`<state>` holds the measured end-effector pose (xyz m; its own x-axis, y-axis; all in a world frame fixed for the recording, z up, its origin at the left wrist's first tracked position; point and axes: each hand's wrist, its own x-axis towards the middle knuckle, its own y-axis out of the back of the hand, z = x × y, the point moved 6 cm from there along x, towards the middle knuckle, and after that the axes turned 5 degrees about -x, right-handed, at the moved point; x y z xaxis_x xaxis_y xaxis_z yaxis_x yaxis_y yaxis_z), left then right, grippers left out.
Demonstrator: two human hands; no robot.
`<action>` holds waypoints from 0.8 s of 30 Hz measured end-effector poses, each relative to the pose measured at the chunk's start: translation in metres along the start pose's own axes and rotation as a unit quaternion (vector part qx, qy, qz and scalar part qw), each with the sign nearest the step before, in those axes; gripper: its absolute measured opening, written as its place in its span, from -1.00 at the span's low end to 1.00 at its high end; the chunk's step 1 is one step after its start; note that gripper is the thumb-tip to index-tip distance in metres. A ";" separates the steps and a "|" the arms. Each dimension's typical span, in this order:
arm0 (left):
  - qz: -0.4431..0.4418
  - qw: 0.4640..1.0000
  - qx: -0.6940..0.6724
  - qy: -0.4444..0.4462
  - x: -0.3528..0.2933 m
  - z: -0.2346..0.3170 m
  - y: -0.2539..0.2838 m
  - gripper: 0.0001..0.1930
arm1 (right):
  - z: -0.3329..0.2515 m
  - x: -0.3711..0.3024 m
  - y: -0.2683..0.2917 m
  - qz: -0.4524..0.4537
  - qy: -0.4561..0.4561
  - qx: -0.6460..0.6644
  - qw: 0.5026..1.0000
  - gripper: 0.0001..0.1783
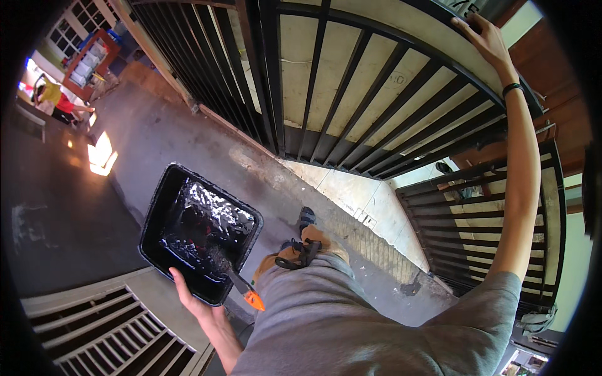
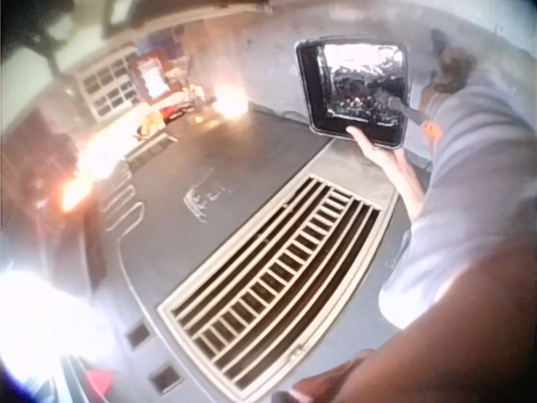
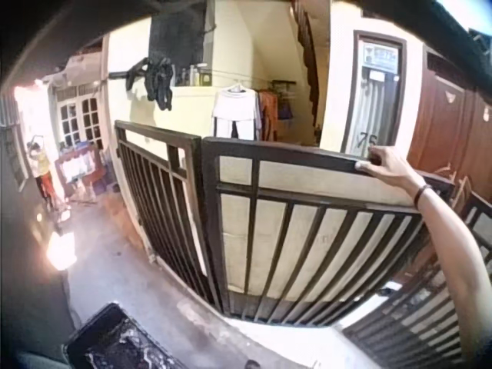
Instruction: The person paints a metal gate with a brush and black paint, dipping the brush into a tray and applying the paint to the vertical bars.
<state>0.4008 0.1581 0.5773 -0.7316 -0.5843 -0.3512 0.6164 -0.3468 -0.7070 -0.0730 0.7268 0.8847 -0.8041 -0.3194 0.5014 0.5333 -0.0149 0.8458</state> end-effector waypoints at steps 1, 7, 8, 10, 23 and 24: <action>-0.011 1.000 -0.002 0.013 0.000 0.000 0.000 -0.35 | -0.009 -0.005 0.005 0.012 0.002 0.013 1.000 -0.23; -0.010 0.997 0.021 0.074 -0.007 -0.006 0.014 -0.39 | -0.020 -0.022 0.020 0.008 0.010 -0.043 0.999 -0.22; -0.020 0.996 0.019 0.083 -0.010 -0.006 0.016 -0.39 | -0.046 -0.024 0.042 0.016 -0.031 -0.027 0.999 -0.25; -0.029 0.994 0.036 0.097 -0.009 -0.007 0.035 -0.39 | -0.099 -0.040 0.069 0.067 -0.042 0.008 0.997 -0.26; -0.059 0.968 0.154 0.191 -0.072 -0.090 0.063 -0.37 | 0.008 -0.159 0.066 -0.003 -0.052 -0.025 0.998 -0.33; -0.074 0.965 0.158 0.194 -0.081 -0.104 0.052 -0.40 | -0.008 -0.161 0.077 -0.013 -0.066 -0.025 0.997 -0.30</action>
<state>0.4613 0.2636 0.5052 -0.8341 -0.2134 -0.5087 0.5107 -0.6476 -0.5656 0.1001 0.7694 0.8679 -0.8436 -0.1901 0.5021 0.5219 -0.0704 0.8501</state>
